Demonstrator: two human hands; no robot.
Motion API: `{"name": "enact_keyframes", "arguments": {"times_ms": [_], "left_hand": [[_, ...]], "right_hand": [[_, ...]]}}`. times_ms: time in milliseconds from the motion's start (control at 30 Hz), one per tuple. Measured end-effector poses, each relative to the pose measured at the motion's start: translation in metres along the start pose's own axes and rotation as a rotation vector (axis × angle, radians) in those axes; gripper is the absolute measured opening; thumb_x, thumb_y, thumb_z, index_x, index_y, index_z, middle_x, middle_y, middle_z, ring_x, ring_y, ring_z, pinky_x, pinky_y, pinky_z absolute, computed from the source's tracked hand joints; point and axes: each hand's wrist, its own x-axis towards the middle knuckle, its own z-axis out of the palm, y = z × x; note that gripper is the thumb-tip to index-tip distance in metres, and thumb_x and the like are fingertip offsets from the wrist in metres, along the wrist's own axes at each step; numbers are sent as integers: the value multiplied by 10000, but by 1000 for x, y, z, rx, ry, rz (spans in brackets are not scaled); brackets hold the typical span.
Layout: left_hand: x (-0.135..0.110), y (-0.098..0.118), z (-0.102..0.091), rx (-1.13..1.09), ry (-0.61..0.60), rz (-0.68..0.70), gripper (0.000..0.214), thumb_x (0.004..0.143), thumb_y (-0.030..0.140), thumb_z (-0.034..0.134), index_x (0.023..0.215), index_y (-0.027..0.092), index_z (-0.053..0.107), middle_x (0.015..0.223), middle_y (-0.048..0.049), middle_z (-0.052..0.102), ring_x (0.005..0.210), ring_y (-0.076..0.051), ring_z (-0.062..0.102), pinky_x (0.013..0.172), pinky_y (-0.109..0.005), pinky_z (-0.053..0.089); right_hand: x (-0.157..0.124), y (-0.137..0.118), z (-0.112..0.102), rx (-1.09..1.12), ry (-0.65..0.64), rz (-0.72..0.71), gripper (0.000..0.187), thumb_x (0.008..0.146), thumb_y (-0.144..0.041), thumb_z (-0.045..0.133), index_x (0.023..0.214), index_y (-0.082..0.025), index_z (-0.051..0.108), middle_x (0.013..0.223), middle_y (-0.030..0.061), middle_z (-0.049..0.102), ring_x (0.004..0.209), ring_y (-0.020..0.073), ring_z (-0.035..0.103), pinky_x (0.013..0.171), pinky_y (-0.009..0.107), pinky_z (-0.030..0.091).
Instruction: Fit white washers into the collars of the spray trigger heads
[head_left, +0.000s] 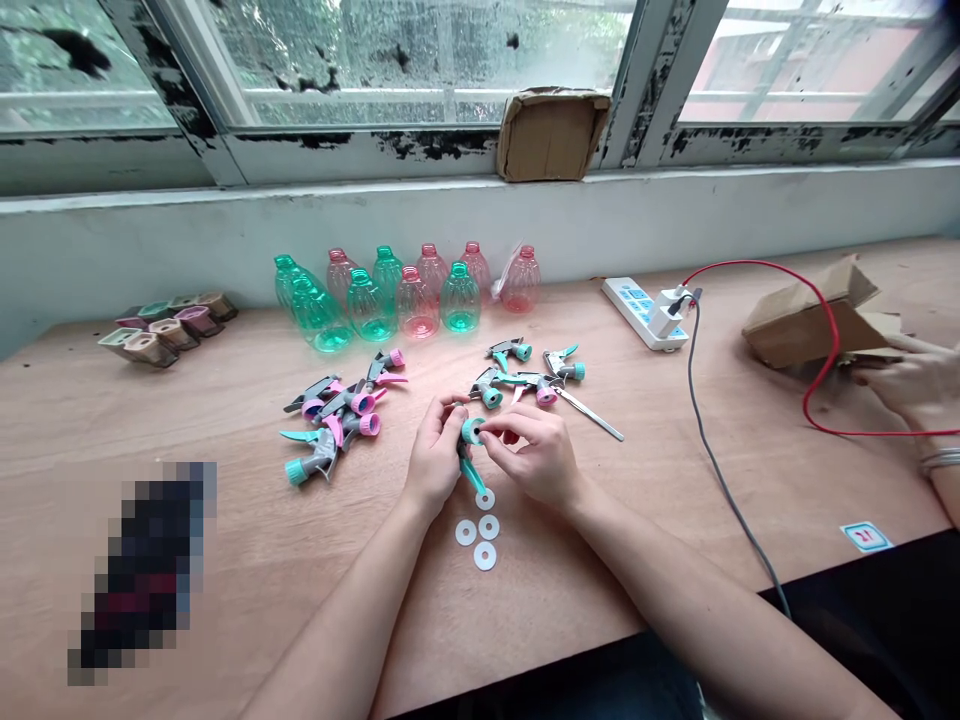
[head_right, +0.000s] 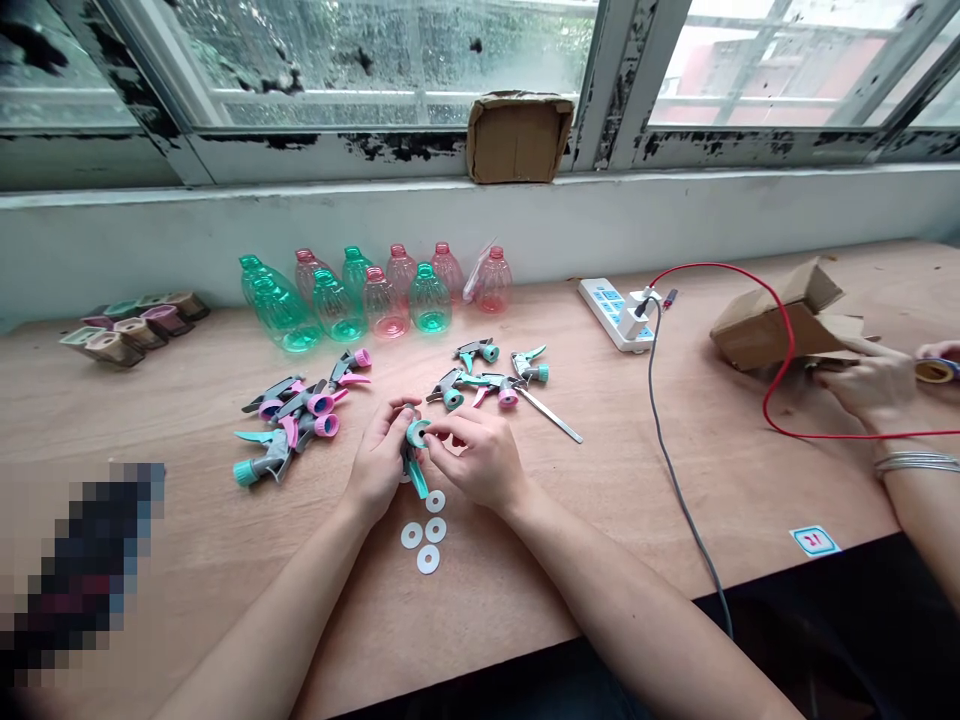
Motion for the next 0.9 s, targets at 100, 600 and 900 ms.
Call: {"name": "enact_keyframes", "arguments": {"times_ms": [100, 600, 900], "left_hand": [[0, -3, -3, 143, 20, 92, 214, 915, 359, 534, 1056, 202, 566, 774, 26, 507, 571, -80, 471, 503, -191, 391], [-5, 0, -8, 614, 133, 368, 230, 946, 350, 495, 1108, 217, 590, 835, -8, 591, 742, -141, 581, 694, -254, 444], [-5, -1, -8, 617, 111, 385, 222, 945, 343, 502, 1111, 216, 577, 851, -9, 592, 764, -146, 588, 705, -261, 445]], "right_hand": [[0, 0, 0, -33, 0, -8, 99, 817, -142, 633, 810, -190, 719, 738, 16, 687, 600, 115, 573, 603, 246, 483], [1, 0, 2, -35, -14, 22, 108, 838, -181, 635, 770, -188, 719, 673, 2, 658, 566, 111, 549, 583, 245, 455], [2, 3, 1, 19, -43, 66, 105, 837, -189, 643, 774, -188, 727, 677, 5, 664, 574, 113, 553, 580, 246, 449]]}}
